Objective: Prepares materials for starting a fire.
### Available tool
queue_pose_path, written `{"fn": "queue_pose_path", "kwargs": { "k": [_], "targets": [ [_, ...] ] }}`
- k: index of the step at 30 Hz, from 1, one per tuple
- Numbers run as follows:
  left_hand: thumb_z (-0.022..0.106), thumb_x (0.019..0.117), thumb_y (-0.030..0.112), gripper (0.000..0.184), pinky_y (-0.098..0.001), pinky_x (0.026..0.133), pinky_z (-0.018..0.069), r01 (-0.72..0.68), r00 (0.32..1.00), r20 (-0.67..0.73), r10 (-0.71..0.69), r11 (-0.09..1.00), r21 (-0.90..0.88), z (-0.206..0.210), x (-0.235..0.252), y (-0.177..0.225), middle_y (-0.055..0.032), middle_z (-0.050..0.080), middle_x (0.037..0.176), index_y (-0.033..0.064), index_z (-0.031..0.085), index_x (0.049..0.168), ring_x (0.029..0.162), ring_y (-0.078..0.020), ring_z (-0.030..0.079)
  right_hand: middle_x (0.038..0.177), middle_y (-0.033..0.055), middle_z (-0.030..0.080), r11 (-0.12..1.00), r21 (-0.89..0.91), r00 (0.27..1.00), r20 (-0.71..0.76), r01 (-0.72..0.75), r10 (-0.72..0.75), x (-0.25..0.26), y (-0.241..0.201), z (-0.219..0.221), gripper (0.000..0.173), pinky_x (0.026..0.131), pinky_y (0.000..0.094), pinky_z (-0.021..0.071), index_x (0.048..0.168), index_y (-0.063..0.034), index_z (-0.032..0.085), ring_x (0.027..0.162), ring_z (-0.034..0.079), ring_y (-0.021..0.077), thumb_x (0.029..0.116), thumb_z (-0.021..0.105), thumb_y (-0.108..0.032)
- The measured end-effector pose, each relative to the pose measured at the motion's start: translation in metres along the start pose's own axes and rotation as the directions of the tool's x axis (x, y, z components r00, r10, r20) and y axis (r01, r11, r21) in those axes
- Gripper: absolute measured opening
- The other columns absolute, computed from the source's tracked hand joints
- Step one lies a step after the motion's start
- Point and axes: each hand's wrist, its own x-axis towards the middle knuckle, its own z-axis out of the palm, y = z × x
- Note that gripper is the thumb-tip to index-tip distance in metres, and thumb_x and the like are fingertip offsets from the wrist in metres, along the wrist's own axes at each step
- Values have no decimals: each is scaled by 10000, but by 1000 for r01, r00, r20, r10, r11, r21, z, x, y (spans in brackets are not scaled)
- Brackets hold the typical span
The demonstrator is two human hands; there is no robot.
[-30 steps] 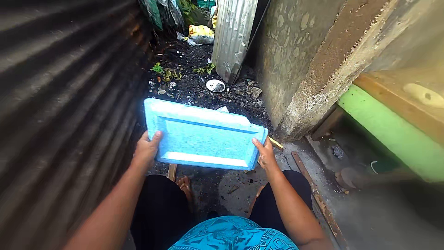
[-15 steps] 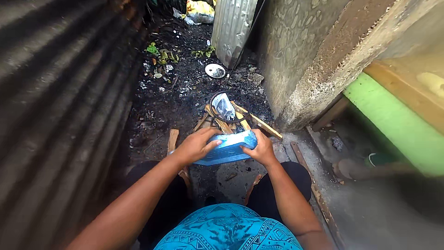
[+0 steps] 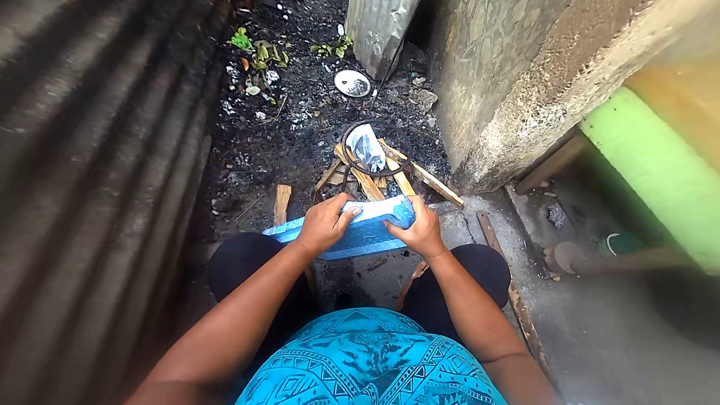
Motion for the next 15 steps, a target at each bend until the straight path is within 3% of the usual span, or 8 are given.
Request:
{"fn": "queue_pose_path", "kwargs": {
  "k": [3,4,5,6,8,10,12,15],
  "targets": [
    [308,1085,500,594,-555,752,542,102,995,1,-102,994,-26,0,4,3,-141,693,901,38,683,1088,862,-310,699,927,128,730,999,-25,999,4,39,-39,-2,-1,0,627,720,469,613,1149,7,651,831,731,253,723,890,-387],
    [301,1101,461,594,-611,796,531,224,974,5,-225,969,-104,-1,5,3,-173,705,903,10,686,1076,889,-344,706,921,131,729,993,-47,994,17,112,-112,-4,-4,1,597,716,477,617,1104,15,663,831,730,259,706,896,-364],
    [256,1111,492,652,-607,847,527,372,926,9,-378,905,-208,-1,4,1,-156,720,894,18,702,1069,896,-316,707,915,125,732,969,-90,973,34,230,-228,-6,-11,4,527,708,477,618,1033,3,682,833,731,263,687,888,-336],
    [216,1100,548,712,-575,821,533,469,875,23,-483,836,-285,4,-2,-7,-126,706,828,37,706,1024,827,-278,693,935,104,743,925,-138,935,72,354,-347,-10,-20,9,441,737,467,612,986,-37,705,867,730,257,700,864,-333],
    [188,1080,609,764,-520,720,541,548,822,80,-565,743,-385,10,-19,-22,-107,654,758,40,689,983,708,-250,640,957,81,747,846,-165,861,147,507,-487,-14,-29,20,374,753,457,580,990,-90,715,884,715,257,757,833,-358],
    [198,1084,591,727,-425,729,564,554,794,86,-602,657,-511,4,-28,-30,-53,662,803,35,666,1096,720,-168,640,955,95,743,845,-145,853,188,515,-487,-8,-25,26,388,723,453,597,1013,-74,708,863,725,268,762,853,-333],
    [187,1101,539,695,-405,842,591,533,761,56,-647,572,-623,-12,-27,-35,-68,698,952,-4,593,1254,843,-150,688,942,93,730,857,-163,863,234,489,-448,-2,-18,25,400,712,448,573,1017,-72,704,849,707,272,736,861,-310],
    [232,1096,562,656,-387,836,569,575,665,65,-744,455,-680,-35,-7,-47,-80,658,1074,51,565,1338,897,-157,662,1023,118,704,902,-206,859,440,379,-260,13,-11,16,451,789,490,564,1078,-58,672,953,690,309,755,866,-304]
  ]
}}
